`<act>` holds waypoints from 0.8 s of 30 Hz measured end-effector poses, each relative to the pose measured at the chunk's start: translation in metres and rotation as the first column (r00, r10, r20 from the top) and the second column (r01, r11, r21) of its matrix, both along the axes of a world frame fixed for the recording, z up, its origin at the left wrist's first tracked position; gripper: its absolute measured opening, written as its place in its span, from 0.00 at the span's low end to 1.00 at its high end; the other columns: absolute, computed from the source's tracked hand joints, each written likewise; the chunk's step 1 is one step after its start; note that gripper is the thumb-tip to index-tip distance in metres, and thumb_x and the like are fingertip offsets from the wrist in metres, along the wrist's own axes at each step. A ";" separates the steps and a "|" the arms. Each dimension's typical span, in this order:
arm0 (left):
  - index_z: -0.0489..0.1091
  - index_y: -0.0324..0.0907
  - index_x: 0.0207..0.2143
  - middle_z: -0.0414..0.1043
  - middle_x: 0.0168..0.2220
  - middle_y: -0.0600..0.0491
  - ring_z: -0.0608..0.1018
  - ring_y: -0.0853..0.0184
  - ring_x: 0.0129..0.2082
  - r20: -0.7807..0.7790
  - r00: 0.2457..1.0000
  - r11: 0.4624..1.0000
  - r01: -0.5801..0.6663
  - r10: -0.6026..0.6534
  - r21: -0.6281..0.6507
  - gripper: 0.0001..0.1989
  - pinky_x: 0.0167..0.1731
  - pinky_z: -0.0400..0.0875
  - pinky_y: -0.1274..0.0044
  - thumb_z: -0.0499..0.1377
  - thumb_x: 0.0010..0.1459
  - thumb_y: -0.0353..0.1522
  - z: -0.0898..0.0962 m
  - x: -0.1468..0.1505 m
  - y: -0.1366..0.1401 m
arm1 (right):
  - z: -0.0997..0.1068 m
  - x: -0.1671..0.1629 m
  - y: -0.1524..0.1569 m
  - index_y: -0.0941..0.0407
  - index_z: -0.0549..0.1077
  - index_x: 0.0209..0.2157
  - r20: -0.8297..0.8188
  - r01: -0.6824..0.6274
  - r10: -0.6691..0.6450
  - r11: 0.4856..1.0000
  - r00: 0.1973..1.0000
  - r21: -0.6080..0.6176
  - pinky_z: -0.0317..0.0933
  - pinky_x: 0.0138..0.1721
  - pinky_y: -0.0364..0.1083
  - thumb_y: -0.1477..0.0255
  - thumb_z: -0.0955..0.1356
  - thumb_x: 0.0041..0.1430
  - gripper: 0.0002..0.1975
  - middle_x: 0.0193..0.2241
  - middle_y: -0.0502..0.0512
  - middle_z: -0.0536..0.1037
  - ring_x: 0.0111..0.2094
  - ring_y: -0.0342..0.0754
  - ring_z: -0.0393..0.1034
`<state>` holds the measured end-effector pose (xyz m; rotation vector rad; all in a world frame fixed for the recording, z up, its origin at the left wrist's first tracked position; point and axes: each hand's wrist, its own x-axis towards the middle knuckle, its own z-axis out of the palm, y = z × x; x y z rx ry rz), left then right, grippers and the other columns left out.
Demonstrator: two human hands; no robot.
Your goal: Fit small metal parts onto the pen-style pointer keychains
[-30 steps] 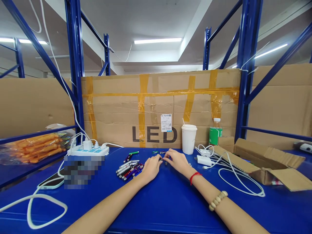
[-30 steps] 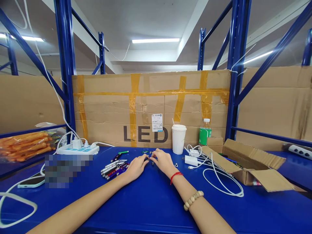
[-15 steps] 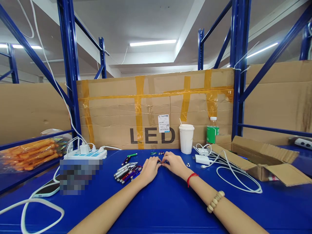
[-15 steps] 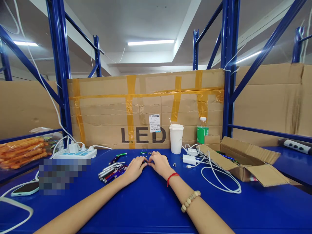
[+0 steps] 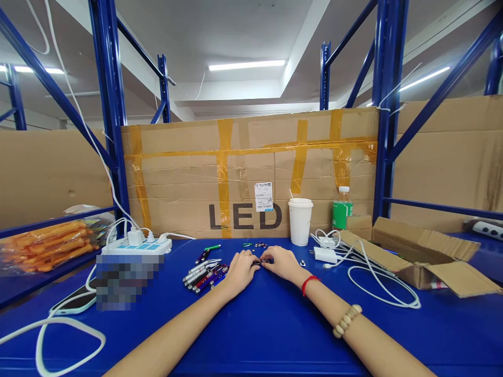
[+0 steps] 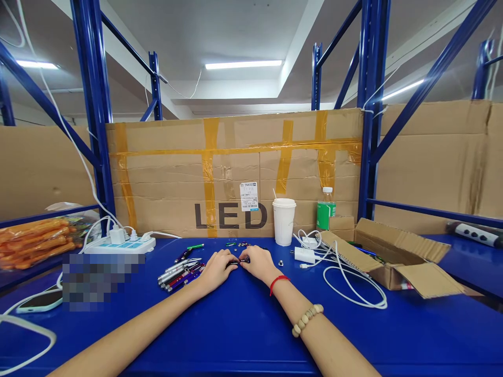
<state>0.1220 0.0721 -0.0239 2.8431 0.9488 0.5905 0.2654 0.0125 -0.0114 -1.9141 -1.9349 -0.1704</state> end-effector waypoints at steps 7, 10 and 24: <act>0.72 0.46 0.38 0.70 0.39 0.52 0.71 0.67 0.41 -0.067 0.988 0.990 0.141 -0.142 -0.009 0.13 0.46 0.62 0.73 0.49 0.56 0.36 0.012 -0.010 -0.003 | 0.007 0.000 -0.004 0.53 0.76 0.26 0.021 0.057 -0.057 0.998 0.998 -0.013 0.55 0.29 0.43 0.67 0.65 0.52 0.09 0.30 0.52 0.77 0.33 0.48 0.70; 0.72 0.48 0.38 0.71 0.39 0.54 0.73 0.70 0.39 -0.103 0.964 0.969 0.247 -0.246 -0.004 0.12 0.42 0.64 0.78 0.51 0.55 0.37 0.017 -0.014 -0.003 | 0.007 -0.002 -0.004 0.53 0.76 0.25 0.007 0.073 -0.073 0.997 0.997 -0.012 0.54 0.28 0.43 0.65 0.65 0.53 0.10 0.29 0.52 0.77 0.33 0.48 0.70; 0.69 0.45 0.39 0.69 0.41 0.52 0.72 0.68 0.40 -0.139 0.951 0.945 0.295 -0.276 0.144 0.15 0.45 0.65 0.76 0.46 0.57 0.37 0.011 -0.010 -0.014 | 0.008 -0.005 -0.002 0.58 0.66 0.17 -0.394 0.049 0.046 0.973 0.918 0.228 0.56 0.33 0.44 0.65 0.66 0.49 0.14 0.26 0.55 0.70 0.32 0.48 0.64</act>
